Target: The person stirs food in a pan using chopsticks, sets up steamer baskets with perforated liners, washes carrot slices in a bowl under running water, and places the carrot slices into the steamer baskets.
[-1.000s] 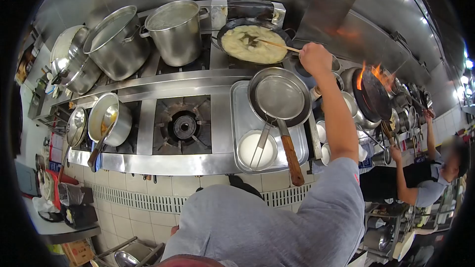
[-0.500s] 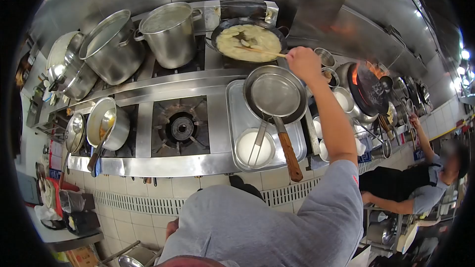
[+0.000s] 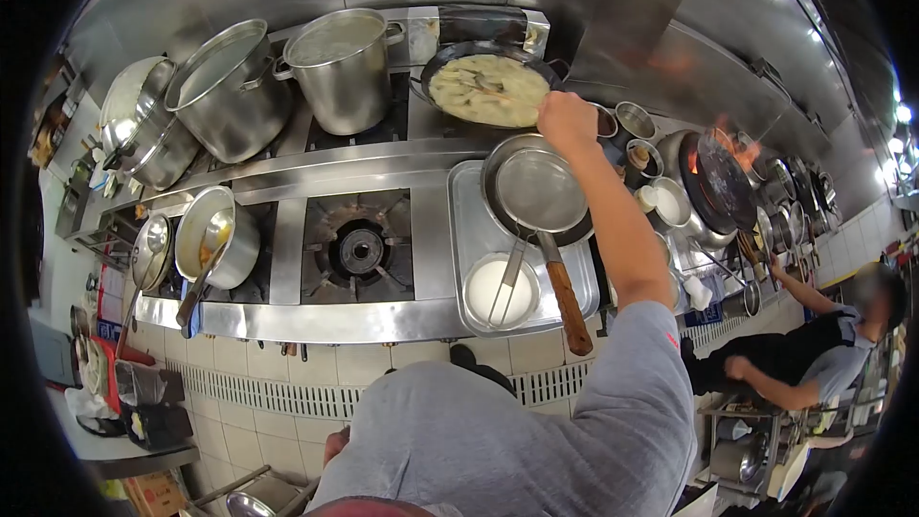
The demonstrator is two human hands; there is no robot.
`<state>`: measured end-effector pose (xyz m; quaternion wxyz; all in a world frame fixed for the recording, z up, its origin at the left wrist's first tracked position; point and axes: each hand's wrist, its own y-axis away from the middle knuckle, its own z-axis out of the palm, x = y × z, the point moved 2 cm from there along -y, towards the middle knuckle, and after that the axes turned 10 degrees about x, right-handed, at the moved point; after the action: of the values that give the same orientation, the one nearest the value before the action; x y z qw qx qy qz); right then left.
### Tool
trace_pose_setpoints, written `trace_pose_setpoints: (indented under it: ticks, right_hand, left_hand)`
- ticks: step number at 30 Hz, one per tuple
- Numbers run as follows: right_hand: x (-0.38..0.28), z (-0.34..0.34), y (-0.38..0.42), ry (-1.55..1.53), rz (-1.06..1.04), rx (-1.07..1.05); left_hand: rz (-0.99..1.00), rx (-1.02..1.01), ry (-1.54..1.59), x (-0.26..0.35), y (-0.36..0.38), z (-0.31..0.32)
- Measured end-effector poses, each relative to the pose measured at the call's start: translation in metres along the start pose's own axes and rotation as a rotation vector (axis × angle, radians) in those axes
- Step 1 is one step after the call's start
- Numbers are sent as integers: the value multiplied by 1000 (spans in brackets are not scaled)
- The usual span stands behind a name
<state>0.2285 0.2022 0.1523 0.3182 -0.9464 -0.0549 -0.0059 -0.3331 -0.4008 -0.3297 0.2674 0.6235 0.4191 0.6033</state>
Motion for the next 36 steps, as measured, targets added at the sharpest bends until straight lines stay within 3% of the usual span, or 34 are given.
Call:
trace_pose_setpoints:
  ticks: [3,9,15,19,32,36]
  right_hand:
    - [-7,-37,7,-24,8,11]
    - [-4,-36,21,-34,-114,10]
    - [-6,-64,28,-48,60,-69]
    - [-6,-45,29,-30,-92,-14]
    - [32,-73,32,131,81,-24]
    - [37,-86,41,115,15,-33]
  left_hand:
    - [-16,28,53,-1,11,6]
    - [-58,52,26,-5,11,7]
    - [-46,51,-2,3,7,4]
    - [-30,45,-30,13,1,1]
    - [-7,28,-73,21,-6,-5]
    - [-6,21,-94,23,-7,-4]
